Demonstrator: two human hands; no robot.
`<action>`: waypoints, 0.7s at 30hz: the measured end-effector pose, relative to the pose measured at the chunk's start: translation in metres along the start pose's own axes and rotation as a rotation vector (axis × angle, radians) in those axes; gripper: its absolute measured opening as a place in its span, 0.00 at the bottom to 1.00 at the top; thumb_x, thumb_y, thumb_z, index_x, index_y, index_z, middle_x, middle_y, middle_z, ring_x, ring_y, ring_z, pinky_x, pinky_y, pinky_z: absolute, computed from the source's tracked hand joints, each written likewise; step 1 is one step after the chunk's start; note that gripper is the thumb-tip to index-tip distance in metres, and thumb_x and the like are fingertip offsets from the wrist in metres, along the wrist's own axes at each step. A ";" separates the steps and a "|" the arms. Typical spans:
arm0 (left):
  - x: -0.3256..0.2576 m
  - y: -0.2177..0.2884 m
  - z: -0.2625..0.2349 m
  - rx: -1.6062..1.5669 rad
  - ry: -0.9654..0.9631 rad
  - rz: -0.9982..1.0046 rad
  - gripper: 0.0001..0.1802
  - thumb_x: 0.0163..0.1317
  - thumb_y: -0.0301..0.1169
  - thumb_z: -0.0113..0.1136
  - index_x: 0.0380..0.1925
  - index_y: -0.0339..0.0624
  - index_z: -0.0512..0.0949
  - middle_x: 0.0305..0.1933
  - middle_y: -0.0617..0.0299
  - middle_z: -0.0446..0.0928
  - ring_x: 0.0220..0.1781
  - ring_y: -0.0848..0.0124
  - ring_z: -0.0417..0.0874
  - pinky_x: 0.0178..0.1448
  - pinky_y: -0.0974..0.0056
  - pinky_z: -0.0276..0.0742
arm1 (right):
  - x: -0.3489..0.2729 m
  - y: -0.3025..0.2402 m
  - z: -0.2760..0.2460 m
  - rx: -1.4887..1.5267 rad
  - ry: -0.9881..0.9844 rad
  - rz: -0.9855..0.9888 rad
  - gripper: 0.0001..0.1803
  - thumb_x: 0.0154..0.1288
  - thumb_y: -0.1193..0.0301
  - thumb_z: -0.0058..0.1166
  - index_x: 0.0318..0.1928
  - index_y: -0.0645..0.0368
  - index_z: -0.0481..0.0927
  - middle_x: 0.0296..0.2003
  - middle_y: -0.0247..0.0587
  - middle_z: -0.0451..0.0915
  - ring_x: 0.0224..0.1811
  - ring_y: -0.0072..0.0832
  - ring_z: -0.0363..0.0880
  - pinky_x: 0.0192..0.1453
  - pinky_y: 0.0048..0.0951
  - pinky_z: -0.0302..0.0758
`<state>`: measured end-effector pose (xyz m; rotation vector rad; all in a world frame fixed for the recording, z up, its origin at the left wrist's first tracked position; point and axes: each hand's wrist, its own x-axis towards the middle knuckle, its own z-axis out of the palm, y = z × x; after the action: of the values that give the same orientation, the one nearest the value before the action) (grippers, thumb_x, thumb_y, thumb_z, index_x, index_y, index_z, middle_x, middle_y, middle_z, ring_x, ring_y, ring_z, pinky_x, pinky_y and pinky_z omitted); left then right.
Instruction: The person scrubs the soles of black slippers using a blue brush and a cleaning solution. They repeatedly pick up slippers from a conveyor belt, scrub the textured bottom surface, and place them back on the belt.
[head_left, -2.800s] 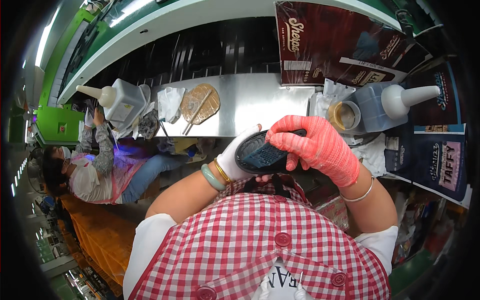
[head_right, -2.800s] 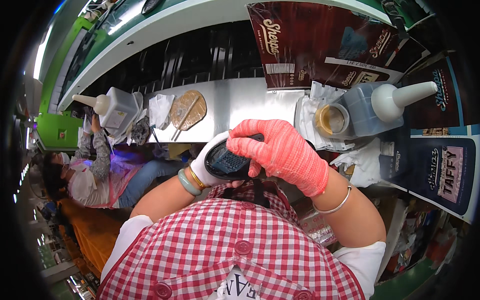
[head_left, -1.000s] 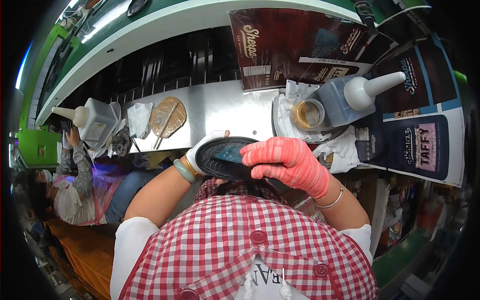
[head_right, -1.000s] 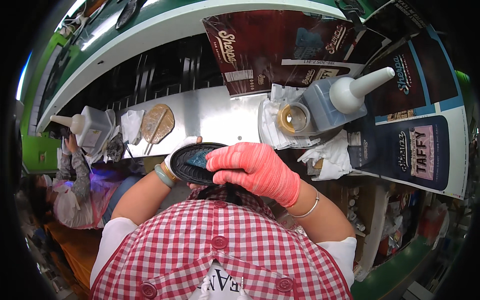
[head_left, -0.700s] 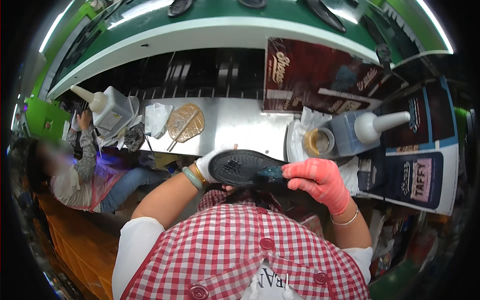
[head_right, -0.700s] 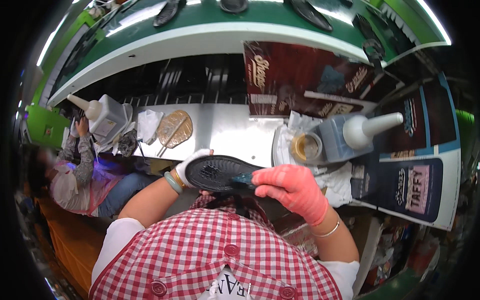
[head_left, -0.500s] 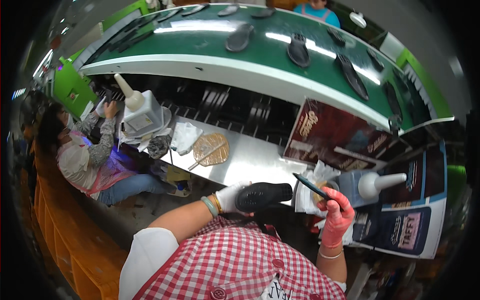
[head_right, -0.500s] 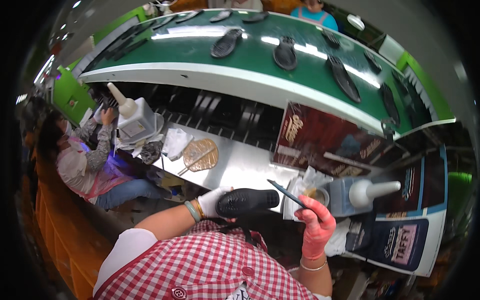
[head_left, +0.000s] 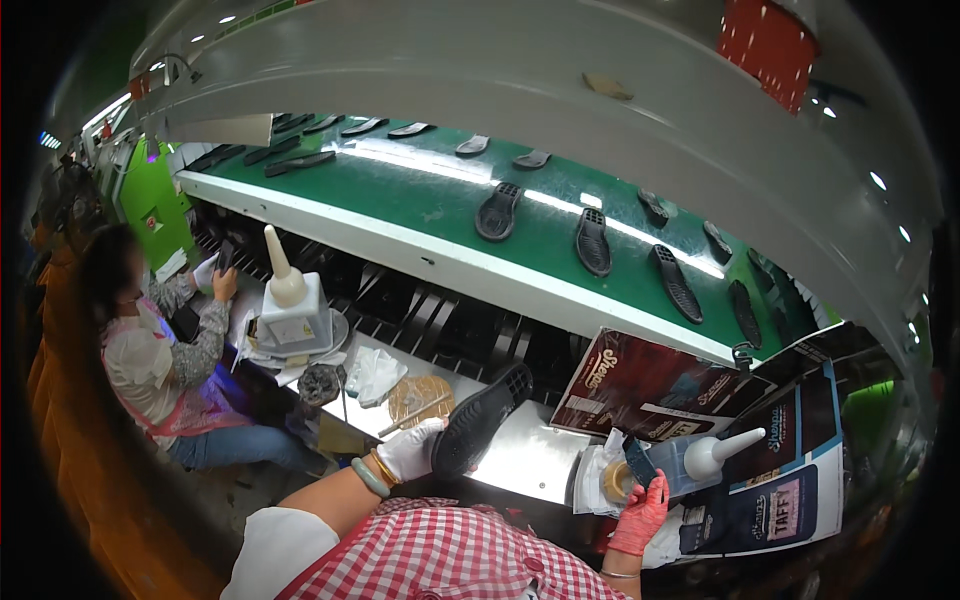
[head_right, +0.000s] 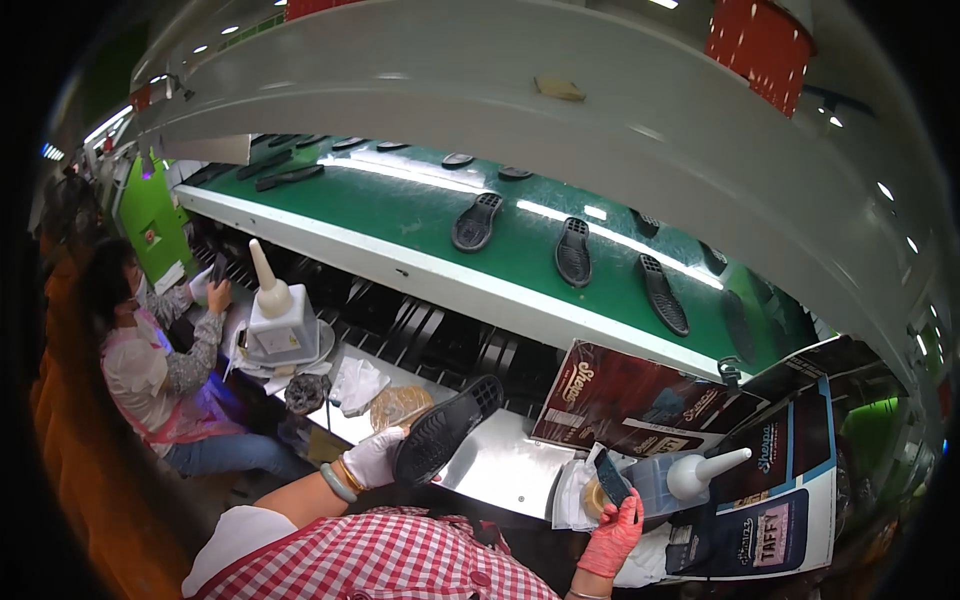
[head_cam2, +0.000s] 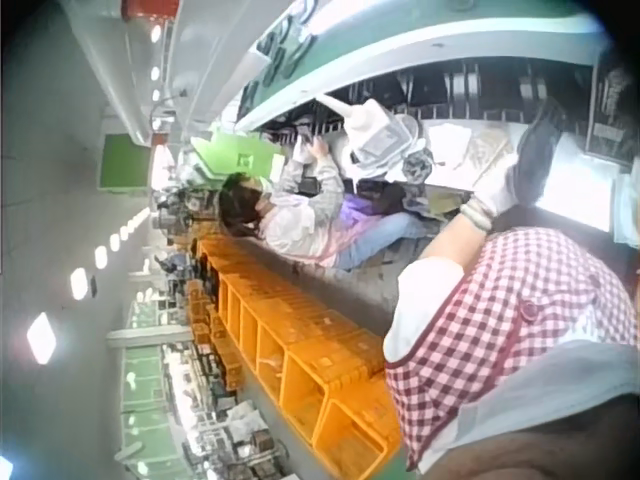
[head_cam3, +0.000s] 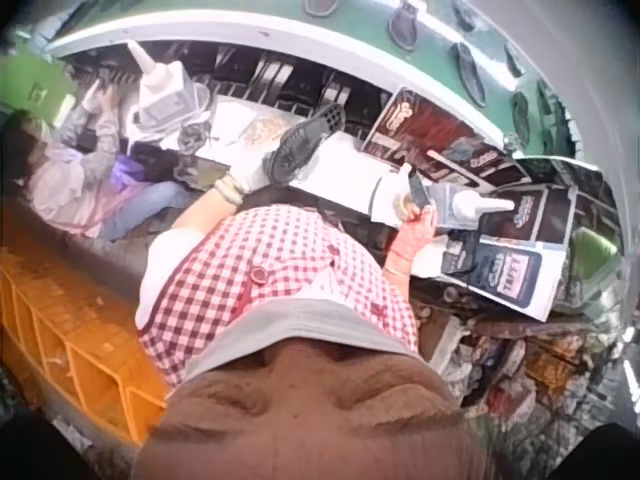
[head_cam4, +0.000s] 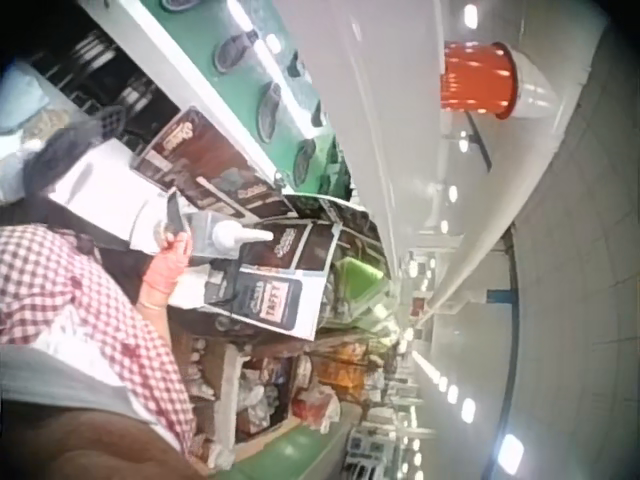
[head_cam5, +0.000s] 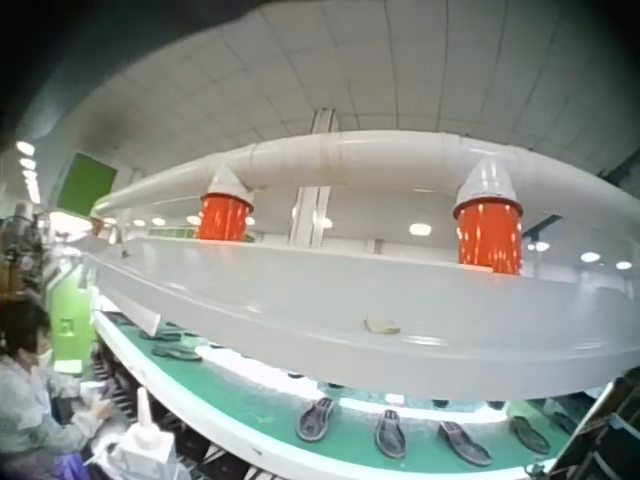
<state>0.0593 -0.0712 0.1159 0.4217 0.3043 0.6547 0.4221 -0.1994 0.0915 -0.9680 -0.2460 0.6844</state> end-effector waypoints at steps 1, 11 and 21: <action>0.000 0.012 0.002 -0.036 -0.018 -0.003 0.25 0.66 0.40 0.45 0.59 0.36 0.65 0.57 0.49 0.71 0.58 0.56 0.73 0.64 0.45 0.66 | 0.003 0.008 -0.007 -0.009 0.029 -0.001 0.17 0.64 0.60 0.55 0.50 0.54 0.74 0.32 0.26 0.75 0.24 0.13 0.69 0.23 0.11 0.64; 0.081 0.250 0.054 -0.002 0.004 0.488 0.30 0.63 0.53 0.45 0.49 0.35 0.69 0.45 0.48 0.76 0.44 0.54 0.79 0.48 0.52 0.77 | -0.041 0.048 0.034 -0.017 0.170 0.027 0.15 0.66 0.60 0.53 0.47 0.55 0.75 0.29 0.26 0.73 0.18 0.13 0.65 0.19 0.12 0.60; 0.081 -0.021 -0.131 -0.153 0.311 -0.308 0.15 0.58 0.36 0.49 0.42 0.39 0.72 0.45 0.51 0.74 0.49 0.54 0.74 0.51 0.51 0.72 | -0.079 0.085 0.034 -0.100 0.221 0.092 0.16 0.67 0.61 0.52 0.44 0.62 0.78 0.25 0.33 0.76 0.19 0.15 0.71 0.21 0.15 0.66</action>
<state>0.0791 0.0028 -0.0192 0.1200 0.5973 0.4353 0.3089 -0.1948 0.0485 -1.1471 -0.0412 0.6474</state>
